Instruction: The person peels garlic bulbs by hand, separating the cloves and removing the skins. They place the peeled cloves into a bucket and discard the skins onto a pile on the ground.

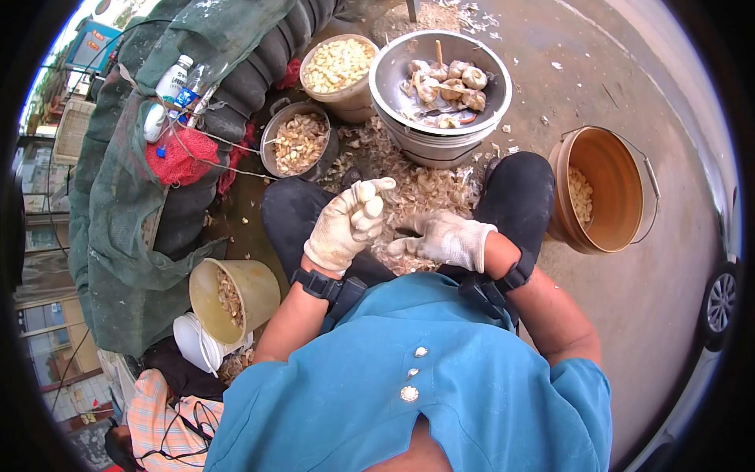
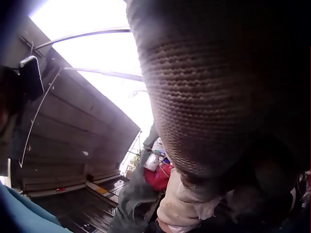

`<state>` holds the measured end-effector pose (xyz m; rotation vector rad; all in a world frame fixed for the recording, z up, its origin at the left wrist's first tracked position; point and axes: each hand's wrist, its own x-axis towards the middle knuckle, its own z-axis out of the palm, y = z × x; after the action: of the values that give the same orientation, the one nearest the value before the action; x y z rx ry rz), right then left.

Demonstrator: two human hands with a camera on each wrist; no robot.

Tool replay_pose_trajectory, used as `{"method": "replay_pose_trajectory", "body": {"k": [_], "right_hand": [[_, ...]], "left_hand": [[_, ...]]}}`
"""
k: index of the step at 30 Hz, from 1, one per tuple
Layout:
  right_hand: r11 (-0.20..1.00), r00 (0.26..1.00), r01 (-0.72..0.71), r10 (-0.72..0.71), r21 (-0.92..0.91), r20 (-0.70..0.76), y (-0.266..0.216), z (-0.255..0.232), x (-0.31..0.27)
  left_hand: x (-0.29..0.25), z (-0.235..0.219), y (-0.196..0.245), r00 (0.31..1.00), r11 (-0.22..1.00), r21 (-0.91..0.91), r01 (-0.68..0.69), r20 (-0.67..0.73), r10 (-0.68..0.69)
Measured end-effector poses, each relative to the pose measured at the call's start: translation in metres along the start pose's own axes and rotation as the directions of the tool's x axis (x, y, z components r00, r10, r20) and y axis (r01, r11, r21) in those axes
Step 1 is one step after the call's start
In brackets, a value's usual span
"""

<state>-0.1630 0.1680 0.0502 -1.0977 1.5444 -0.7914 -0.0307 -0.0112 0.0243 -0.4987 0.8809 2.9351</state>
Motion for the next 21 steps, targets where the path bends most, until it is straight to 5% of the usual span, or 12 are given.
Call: {"method": "replay_pose_trajectory", "body": {"k": [1,5,6,8,9,11,14,15,16,19,20,21], "right_hand": [[0.989,0.982,-0.144,0.138,-0.033,-0.126,-0.004,-0.002,0.001],[0.987,0.914,-0.154,0.129,-0.036,-0.386,0.006,-0.009,0.007],[0.987,0.914,-0.155,0.131,-0.033,-0.385,0.007,-0.008,0.008],[0.962,0.960,0.002,0.075,0.274,-0.271,0.004,-0.009,0.009],[0.961,0.960,0.002,0.076,0.275,-0.271,0.005,-0.008,0.008],[0.991,0.937,-0.041,-0.005,-0.124,-0.350,0.005,-0.004,0.008],[0.988,0.887,-0.089,0.137,0.128,-0.441,-0.014,-0.016,0.009],[0.944,0.874,-0.128,0.252,0.305,-0.415,-0.019,-0.020,0.009],[0.947,0.870,-0.153,0.265,0.282,-0.417,-0.019,-0.020,0.010],[0.984,0.847,0.042,0.056,0.172,-0.529,0.011,-0.001,0.023],[0.952,0.855,0.055,0.111,0.302,-0.506,0.008,0.004,0.026],[0.952,0.855,0.054,0.113,0.303,-0.506,0.012,0.010,0.029]], "left_hand": [[-0.001,-0.001,-0.001,1.000,0.996,0.085,-0.020,-0.014,0.021],[-0.004,0.011,0.002,0.989,0.997,0.055,0.052,-0.145,-0.044],[-0.003,0.009,0.001,0.993,0.998,-0.022,0.066,-0.092,-0.068],[0.000,0.003,-0.003,0.995,0.991,-0.100,0.085,-0.037,-0.089],[0.002,-0.002,-0.006,0.997,0.993,-0.094,0.077,0.021,-0.076],[0.002,-0.005,-0.006,0.995,0.994,-0.090,0.069,0.074,-0.063],[0.004,0.001,-0.004,0.989,0.975,-0.164,0.149,0.038,-0.145],[0.003,0.002,-0.005,0.992,0.991,-0.042,0.123,0.008,-0.123],[0.003,0.003,-0.007,0.995,0.992,0.082,0.100,-0.019,-0.099],[0.005,0.002,-0.016,0.993,0.996,0.032,0.078,-0.087,-0.075],[0.007,-0.001,-0.020,0.993,0.996,0.031,0.081,-0.086,-0.078],[0.009,-0.007,-0.024,0.996,0.922,0.386,-0.038,-0.063,0.068]]}}
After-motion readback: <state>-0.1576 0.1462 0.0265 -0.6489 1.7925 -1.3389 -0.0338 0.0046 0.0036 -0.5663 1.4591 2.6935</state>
